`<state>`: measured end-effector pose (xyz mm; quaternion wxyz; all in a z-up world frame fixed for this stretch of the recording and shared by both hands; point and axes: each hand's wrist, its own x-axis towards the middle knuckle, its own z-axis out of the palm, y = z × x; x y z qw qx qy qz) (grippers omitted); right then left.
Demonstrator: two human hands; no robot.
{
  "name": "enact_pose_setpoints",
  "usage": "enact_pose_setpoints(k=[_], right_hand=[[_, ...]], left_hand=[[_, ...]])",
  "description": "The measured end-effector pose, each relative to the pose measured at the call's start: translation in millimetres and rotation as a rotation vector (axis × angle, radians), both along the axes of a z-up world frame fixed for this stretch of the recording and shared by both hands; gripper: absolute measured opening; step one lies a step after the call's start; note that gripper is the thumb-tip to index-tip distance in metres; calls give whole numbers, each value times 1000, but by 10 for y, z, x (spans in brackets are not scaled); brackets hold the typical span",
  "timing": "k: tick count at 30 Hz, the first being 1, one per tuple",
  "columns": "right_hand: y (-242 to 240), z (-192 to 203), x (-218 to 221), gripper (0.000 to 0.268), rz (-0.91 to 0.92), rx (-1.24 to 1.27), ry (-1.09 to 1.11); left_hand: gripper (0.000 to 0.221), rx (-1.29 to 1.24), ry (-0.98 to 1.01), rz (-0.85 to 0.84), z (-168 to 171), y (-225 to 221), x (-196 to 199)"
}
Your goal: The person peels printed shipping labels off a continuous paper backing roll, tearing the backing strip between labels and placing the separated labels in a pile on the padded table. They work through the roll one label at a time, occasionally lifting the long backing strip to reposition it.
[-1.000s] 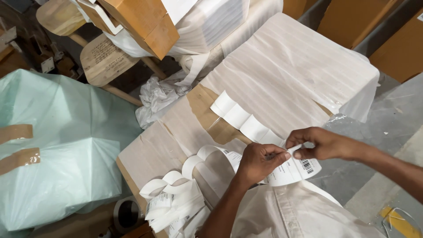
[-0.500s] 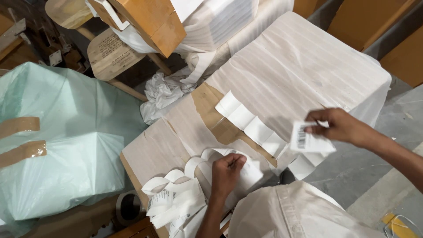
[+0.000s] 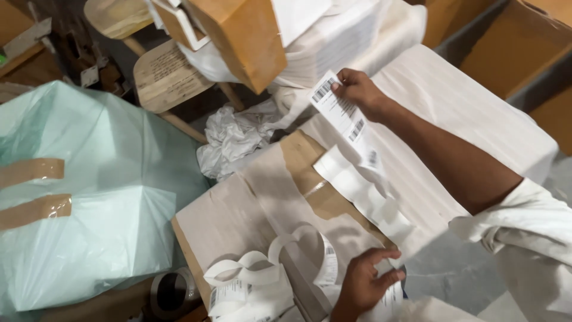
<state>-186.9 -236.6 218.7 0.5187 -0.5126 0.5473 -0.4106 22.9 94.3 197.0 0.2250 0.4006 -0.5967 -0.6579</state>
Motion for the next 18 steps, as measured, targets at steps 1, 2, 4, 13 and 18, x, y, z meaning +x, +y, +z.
enact_pose_setpoints(k=[1,2,4,13,18], right_hand=[[-151,0,6,19,19,2,5],[-302,-7,12,17,29,-55,-36],[-494,-16,154,16,67,-90,-87],[455,3,225,5,29,-460,-40],[1875,-1226,-398,12,205,57,197]], left_hand=[[42,2,5,19,-58,-14,63],[45,54,48,36,-125,-23,121],[48,125,86,83,-194,-46,226],[60,-8,52,0,-139,-420,190],[75,2,26,110,-1023,-394,123]])
